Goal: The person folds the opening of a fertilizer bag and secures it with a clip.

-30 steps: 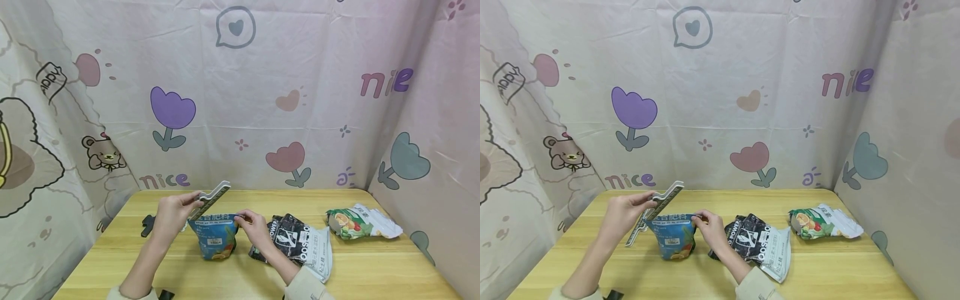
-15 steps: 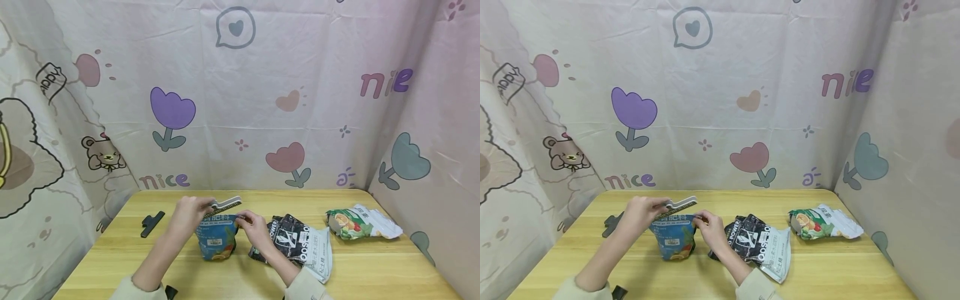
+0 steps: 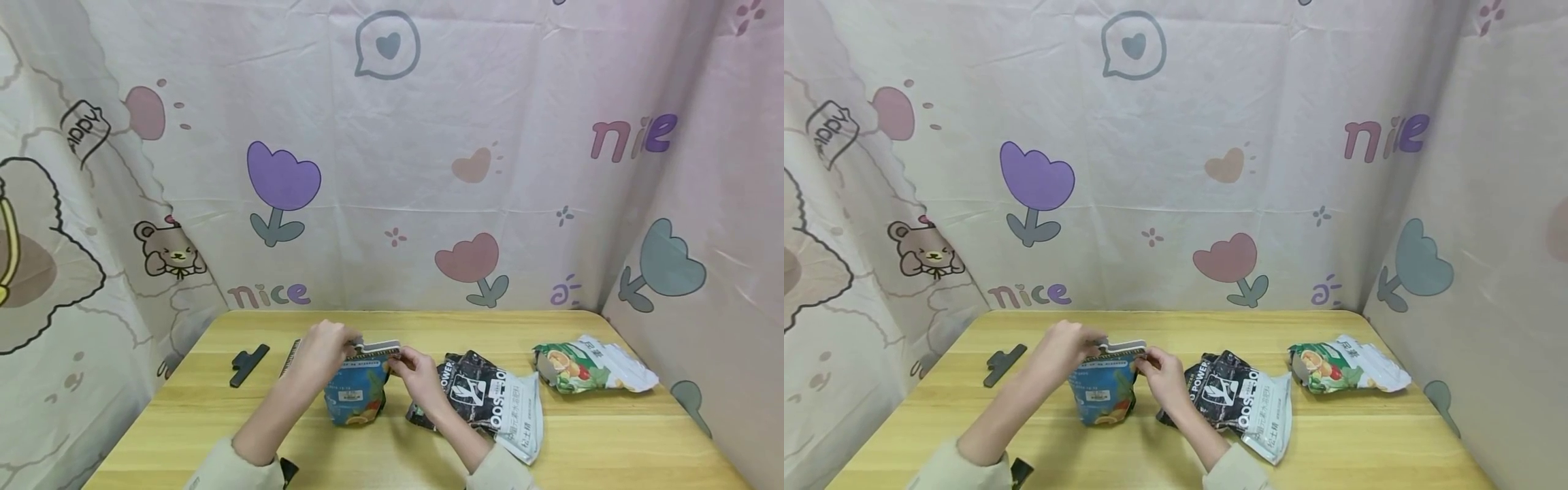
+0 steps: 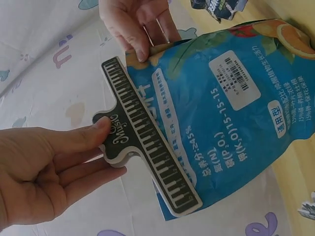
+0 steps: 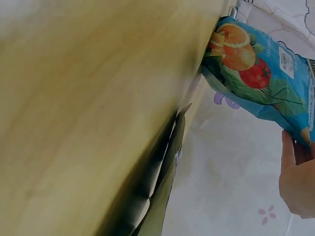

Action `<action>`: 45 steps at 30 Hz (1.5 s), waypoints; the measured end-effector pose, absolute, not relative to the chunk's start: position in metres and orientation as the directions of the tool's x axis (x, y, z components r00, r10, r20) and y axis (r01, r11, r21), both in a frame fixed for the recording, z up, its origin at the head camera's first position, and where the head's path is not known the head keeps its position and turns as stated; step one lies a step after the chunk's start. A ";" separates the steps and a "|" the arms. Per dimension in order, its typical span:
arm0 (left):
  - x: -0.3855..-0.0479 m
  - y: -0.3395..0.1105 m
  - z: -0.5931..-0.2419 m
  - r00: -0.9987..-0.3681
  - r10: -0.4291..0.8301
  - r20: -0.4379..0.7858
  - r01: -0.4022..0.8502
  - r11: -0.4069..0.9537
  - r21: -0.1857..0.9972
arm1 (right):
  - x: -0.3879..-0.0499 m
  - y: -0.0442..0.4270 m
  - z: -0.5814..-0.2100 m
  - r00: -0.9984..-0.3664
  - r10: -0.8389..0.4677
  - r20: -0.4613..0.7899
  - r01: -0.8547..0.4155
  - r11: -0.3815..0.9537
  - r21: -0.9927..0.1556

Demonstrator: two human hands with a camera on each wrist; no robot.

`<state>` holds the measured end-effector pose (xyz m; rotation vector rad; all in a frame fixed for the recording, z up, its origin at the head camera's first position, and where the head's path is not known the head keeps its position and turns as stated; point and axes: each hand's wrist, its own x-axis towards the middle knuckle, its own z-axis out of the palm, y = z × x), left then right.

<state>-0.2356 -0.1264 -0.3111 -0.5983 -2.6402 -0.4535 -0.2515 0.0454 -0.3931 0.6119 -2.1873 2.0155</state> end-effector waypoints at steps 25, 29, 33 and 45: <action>-0.232 -0.114 -0.316 -0.823 0.325 0.465 0.446 0.878 0.176 | -0.263 0.051 -0.416 -0.936 -0.246 0.250 -0.220 -0.146 -0.965; -0.232 -0.113 -0.317 -0.804 0.342 0.487 0.461 0.876 0.146 | -0.263 0.051 -0.416 -0.940 -0.235 0.249 -0.227 -0.115 -0.967; -0.232 -0.115 -0.319 -0.805 0.356 0.475 0.464 0.876 0.131 | -0.262 0.050 -0.415 -0.942 -0.224 0.249 -0.236 -0.086 -0.968; -0.233 -0.141 -0.340 -0.927 0.180 0.328 0.330 0.806 0.491 | -0.260 0.047 -0.421 -0.947 -0.264 0.183 -0.191 0.007 -0.981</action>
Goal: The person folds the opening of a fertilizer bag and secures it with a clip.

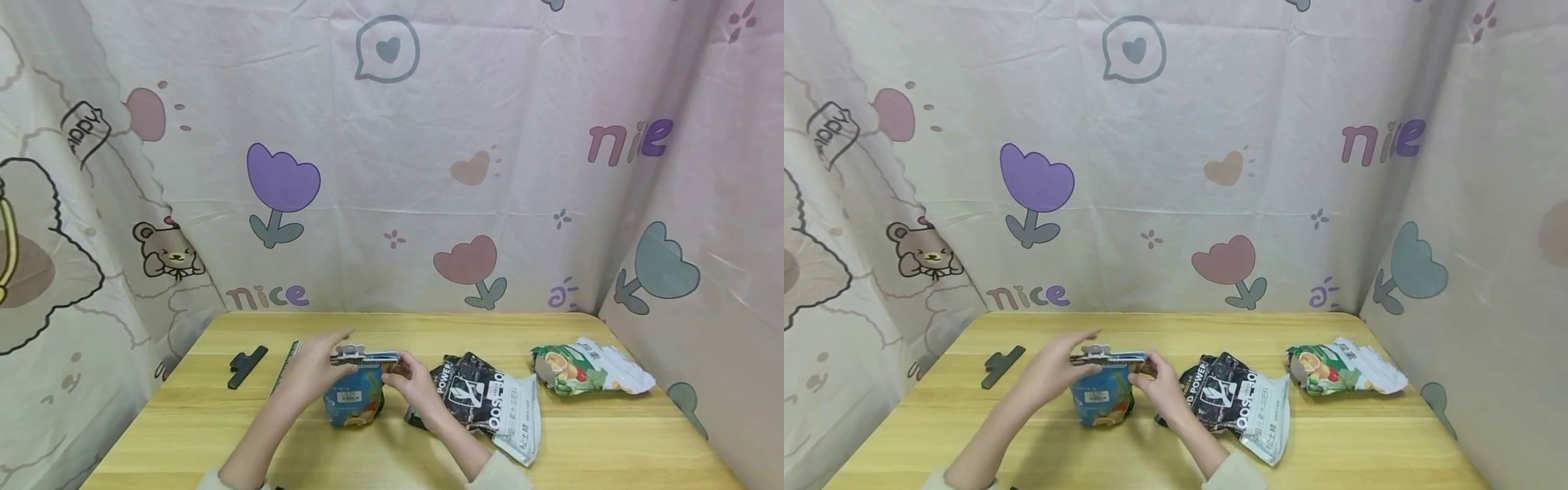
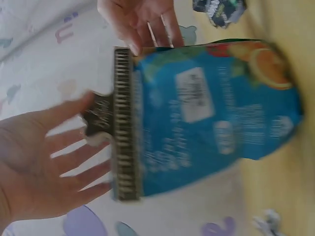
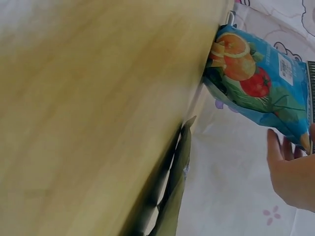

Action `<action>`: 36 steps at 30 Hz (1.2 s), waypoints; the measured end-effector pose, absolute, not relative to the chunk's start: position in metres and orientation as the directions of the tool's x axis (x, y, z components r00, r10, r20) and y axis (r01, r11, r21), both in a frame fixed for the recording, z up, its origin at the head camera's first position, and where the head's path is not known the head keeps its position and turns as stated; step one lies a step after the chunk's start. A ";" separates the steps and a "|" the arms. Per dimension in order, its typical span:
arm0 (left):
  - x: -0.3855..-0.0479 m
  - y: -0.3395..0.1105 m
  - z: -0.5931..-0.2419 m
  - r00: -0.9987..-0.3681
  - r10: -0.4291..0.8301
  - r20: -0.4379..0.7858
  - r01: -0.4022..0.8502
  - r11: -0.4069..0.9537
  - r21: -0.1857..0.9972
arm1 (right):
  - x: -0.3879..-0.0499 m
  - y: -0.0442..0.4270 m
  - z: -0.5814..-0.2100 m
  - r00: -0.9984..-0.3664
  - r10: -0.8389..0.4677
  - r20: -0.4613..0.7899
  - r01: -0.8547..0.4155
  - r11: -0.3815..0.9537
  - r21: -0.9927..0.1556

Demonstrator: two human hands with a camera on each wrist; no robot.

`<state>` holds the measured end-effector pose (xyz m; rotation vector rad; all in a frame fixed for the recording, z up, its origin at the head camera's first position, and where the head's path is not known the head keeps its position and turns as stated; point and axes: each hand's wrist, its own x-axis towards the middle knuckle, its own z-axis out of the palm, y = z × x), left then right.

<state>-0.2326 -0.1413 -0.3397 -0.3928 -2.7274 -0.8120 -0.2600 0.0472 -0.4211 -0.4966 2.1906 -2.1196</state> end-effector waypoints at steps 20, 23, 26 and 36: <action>-0.227 -0.176 -0.418 -0.992 0.041 -0.121 -0.102 0.311 0.945 | -0.255 0.034 -0.433 -0.910 -0.414 0.024 -0.122 0.212 -0.970; -0.227 -0.169 -0.422 -0.990 0.072 -0.117 -0.088 0.320 0.943 | -0.255 0.032 -0.434 -0.906 -0.423 0.016 -0.117 0.214 -0.970; -0.227 -0.166 -0.422 -0.990 0.080 -0.120 -0.088 0.320 0.943 | -0.255 0.031 -0.434 -0.900 -0.436 -0.002 -0.105 0.221 -0.969; -0.231 -0.164 -0.424 -0.988 0.091 -0.126 -0.093 0.303 0.948 | -0.255 0.029 -0.431 -0.893 -0.449 -0.019 -0.090 0.221 -0.971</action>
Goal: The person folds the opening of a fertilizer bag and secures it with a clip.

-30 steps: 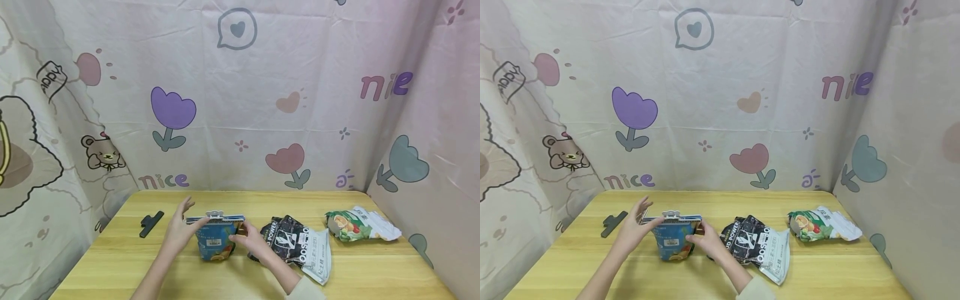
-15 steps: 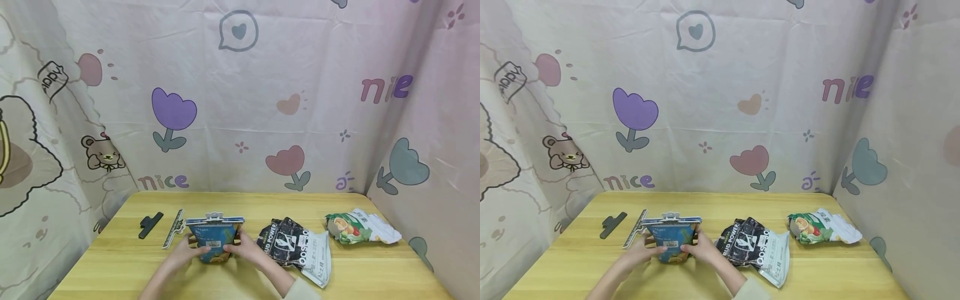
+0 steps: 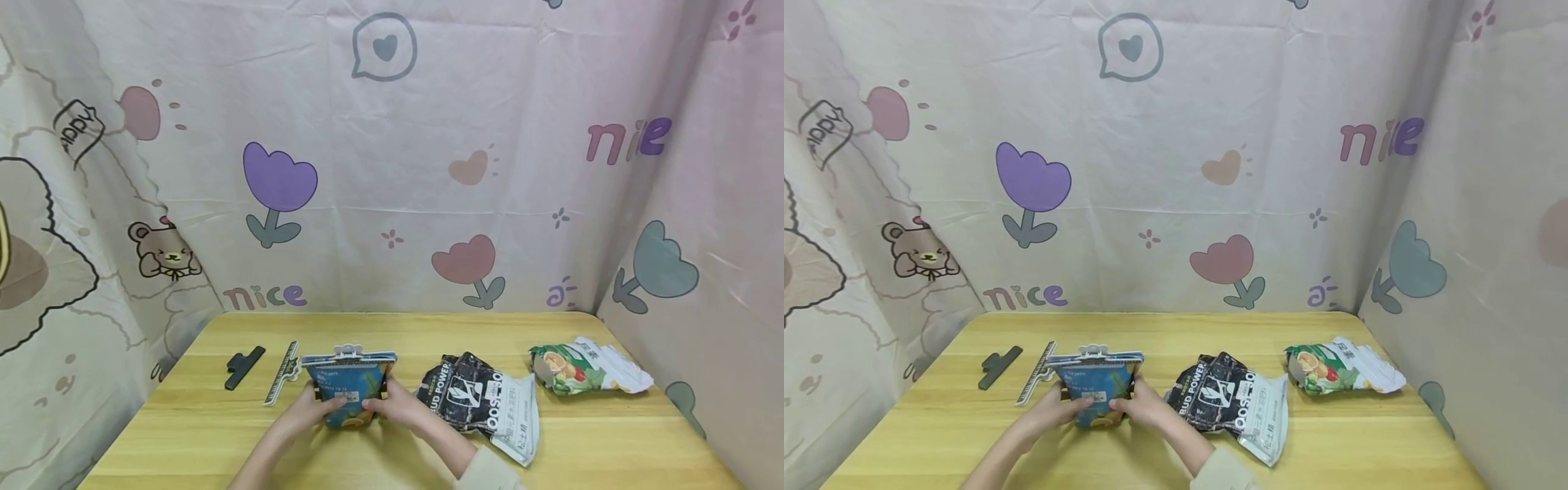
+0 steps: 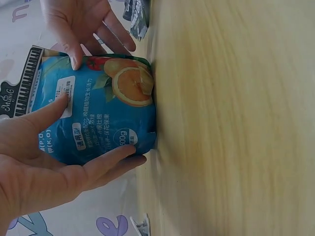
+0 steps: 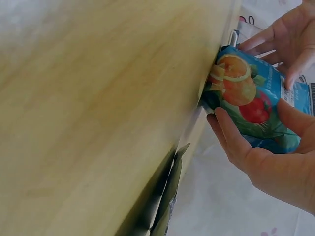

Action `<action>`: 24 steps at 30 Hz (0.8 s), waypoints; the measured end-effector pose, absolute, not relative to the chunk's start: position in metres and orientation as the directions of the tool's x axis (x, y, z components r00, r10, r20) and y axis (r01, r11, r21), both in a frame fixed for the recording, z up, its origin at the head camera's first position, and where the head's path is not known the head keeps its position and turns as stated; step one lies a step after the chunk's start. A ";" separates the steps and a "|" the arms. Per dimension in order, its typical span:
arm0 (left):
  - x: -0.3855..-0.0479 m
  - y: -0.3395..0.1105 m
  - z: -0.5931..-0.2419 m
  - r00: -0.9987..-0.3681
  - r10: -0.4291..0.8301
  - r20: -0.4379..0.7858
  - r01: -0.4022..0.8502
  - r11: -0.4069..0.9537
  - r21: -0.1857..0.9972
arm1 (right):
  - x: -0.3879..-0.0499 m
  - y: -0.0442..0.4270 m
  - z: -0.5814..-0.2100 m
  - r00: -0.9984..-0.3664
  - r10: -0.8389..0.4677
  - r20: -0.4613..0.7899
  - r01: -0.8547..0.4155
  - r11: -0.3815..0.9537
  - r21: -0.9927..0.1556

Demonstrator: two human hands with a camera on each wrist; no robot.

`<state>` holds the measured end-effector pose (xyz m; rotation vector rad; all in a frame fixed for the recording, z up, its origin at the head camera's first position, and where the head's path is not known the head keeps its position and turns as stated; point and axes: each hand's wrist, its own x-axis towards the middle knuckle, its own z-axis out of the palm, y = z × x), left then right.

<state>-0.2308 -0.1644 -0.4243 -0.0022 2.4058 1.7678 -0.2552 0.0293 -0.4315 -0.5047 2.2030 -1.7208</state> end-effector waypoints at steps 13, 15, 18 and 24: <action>-0.246 -0.164 -0.430 -0.994 0.082 -0.073 -0.045 0.297 0.954 | -0.264 0.025 -0.429 -0.914 -0.379 -0.142 0.075 0.186 -0.980; -0.249 -0.163 -0.430 -0.994 0.095 -0.045 -0.015 0.292 0.956 | -0.265 0.024 -0.429 -0.918 -0.363 -0.160 0.106 0.163 -0.981; -0.250 -0.163 -0.430 -0.995 0.090 -0.033 -0.004 0.305 0.952 | -0.266 0.021 -0.429 -0.921 -0.340 -0.189 0.161 0.109 -0.981; -0.252 -0.163 -0.430 -0.997 0.037 -0.073 -0.054 0.373 0.926 | -0.269 0.014 -0.432 -0.933 -0.298 -0.200 0.198 0.036 -0.979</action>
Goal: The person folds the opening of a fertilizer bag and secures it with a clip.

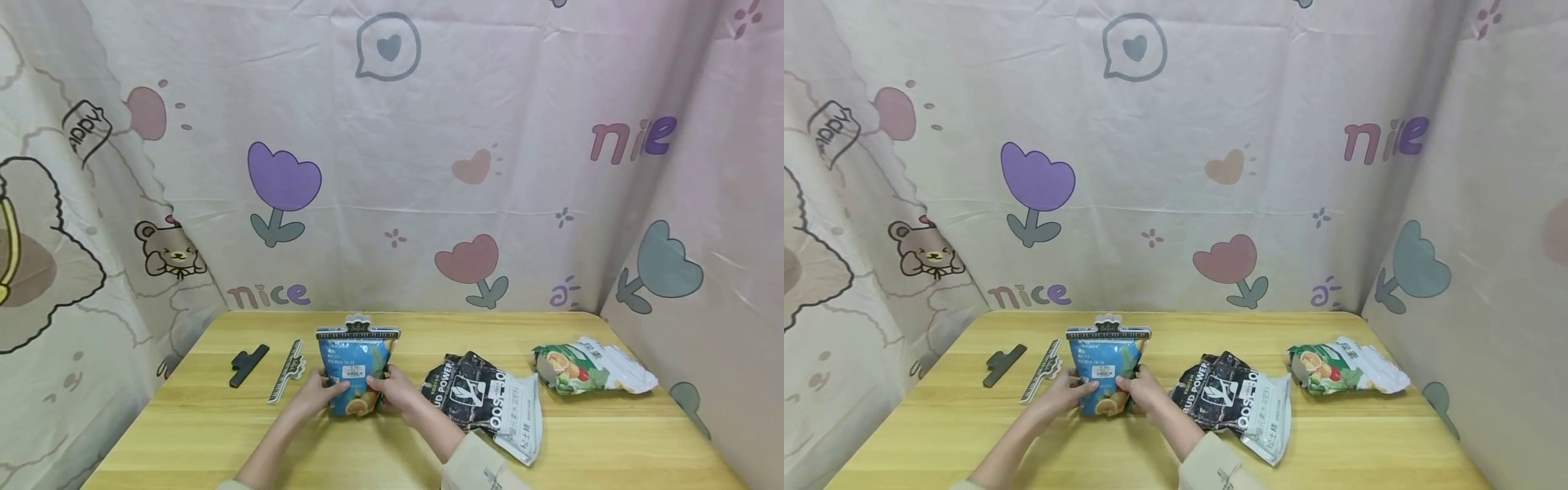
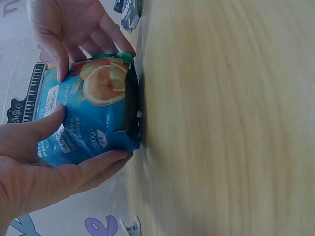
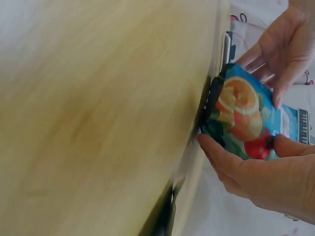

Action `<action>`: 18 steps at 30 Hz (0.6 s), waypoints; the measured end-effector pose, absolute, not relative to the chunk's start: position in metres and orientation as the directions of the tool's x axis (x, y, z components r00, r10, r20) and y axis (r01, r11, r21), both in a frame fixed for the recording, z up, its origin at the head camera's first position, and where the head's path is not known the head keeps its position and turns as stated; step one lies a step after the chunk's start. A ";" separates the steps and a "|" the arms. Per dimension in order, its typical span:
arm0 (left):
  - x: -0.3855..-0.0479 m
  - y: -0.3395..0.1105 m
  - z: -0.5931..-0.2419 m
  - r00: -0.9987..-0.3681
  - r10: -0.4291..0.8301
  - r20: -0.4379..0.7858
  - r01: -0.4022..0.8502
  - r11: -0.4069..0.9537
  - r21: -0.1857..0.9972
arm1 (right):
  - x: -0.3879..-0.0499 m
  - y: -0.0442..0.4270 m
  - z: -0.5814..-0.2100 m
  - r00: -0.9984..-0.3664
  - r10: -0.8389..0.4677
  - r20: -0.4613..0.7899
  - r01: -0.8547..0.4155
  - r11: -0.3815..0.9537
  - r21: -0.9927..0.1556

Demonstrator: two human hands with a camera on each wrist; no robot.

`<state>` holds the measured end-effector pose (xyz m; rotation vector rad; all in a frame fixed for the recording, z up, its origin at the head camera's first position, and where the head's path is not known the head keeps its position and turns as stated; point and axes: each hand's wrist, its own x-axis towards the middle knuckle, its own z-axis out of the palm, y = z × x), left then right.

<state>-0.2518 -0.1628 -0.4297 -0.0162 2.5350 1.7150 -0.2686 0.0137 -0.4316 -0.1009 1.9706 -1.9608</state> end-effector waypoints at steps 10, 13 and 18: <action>-0.259 -0.159 -0.431 -0.997 0.044 -0.060 -0.038 0.386 0.922 | -0.271 0.002 -0.438 -0.945 -0.279 -0.169 0.167 0.030 -0.985; -0.259 -0.158 -0.432 -0.998 0.055 -0.039 -0.015 0.374 0.927 | -0.273 0.000 -0.438 -0.951 -0.254 -0.173 0.165 0.056 -0.985; -0.259 -0.160 -0.433 -0.998 0.051 -0.043 -0.020 0.380 0.925 | -0.275 0.000 -0.437 -0.952 -0.248 -0.182 0.170 0.069 -0.983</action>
